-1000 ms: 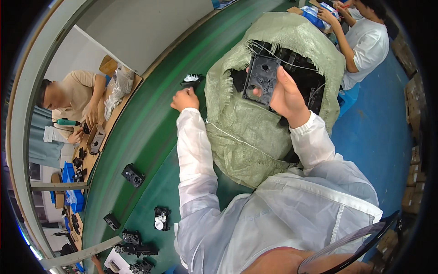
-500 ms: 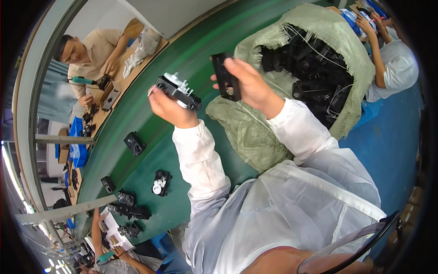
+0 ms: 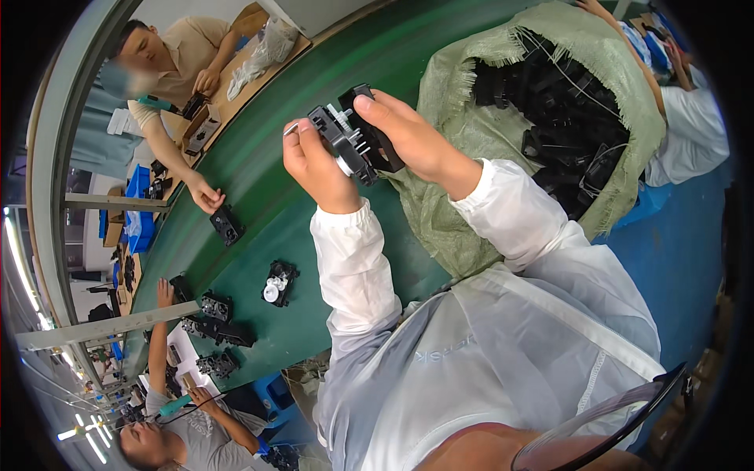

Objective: Assemble small plastic mechanical components at a factory workstation.

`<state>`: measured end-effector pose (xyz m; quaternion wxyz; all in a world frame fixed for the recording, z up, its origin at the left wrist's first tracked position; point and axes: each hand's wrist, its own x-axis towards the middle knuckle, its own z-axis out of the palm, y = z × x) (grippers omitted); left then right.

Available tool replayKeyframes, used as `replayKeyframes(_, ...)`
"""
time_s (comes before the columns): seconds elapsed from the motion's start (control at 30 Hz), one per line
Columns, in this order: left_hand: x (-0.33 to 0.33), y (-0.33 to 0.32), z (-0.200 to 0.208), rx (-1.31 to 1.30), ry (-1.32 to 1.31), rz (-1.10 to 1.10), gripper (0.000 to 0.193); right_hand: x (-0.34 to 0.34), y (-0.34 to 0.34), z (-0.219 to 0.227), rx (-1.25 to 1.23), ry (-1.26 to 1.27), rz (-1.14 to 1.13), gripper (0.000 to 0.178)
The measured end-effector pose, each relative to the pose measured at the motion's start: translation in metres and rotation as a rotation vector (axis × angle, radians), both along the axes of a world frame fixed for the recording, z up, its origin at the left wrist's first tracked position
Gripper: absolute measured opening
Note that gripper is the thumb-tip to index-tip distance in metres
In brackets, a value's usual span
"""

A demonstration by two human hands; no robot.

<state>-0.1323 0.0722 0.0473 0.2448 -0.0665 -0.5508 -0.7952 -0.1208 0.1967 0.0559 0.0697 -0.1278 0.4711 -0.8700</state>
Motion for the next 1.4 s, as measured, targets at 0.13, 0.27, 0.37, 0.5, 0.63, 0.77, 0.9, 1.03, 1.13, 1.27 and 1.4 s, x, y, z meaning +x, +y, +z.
replayKeyframes(0.13, 0.003, 0.002, 0.001, -0.005, -0.001, -0.002, 0.018, 0.001, 0.0, 0.001, 0.026, -0.006, -0.008, 0.043)
replayKeyframes(0.27, 0.002, 0.002, -0.002, -0.014, 0.004, 0.01, 0.017, 0.0, -0.001, -0.001, 0.028, -0.007, -0.023, 0.043)
replayKeyframes(0.37, -0.003, -0.003, -0.012, -0.082, 0.022, 0.022, 0.016, 0.001, -0.002, -0.002, 0.021, 0.014, -0.038, 0.044)
replayKeyframes(0.5, -0.004, 0.001, -0.014, -0.161, 0.057, 0.074, 0.016, -0.001, 0.0, -0.006, 0.031, 0.001, -0.035, 0.043)
replayKeyframes(0.63, 0.003, 0.009, -0.008, -0.242, 0.054, 0.108, 0.016, -0.002, -0.005, -0.008, 0.086, -0.001, -0.047, 0.041)
replayKeyframes(0.77, 0.003, 0.011, -0.015, -0.182, 0.021, 0.111, 0.018, -0.009, -0.008, -0.021, 0.081, 0.017, 0.005, 0.041)
replayKeyframes(0.9, 0.003, -0.004, -0.022, -0.328, -0.116, 0.105, 0.021, -0.013, -0.012, -0.023, 0.013, -0.059, 0.007, 0.042)
replayKeyframes(1.03, 0.016, -0.012, -0.033, -0.746, 0.047, 0.136, 0.061, -0.028, -0.008, -0.028, 0.159, -0.067, -0.108, 0.053)
replayKeyframes(1.13, 0.027, -0.012, -0.028, -0.816, -0.107, 0.12, 0.048, -0.034, -0.012, -0.038, 0.082, -0.127, -0.037, 0.055)
replayKeyframes(1.27, 0.032, -0.022, -0.035, -0.852, -0.149, 0.132, 0.025, -0.054, -0.023, -0.06, 0.258, -0.06, -0.054, 0.036)
replayKeyframes(1.4, 0.029, -0.031, -0.042, -0.855, -0.145, 0.134, 0.025, -0.068, -0.042, -0.077, 0.308, 0.029, -0.185, 0.035)
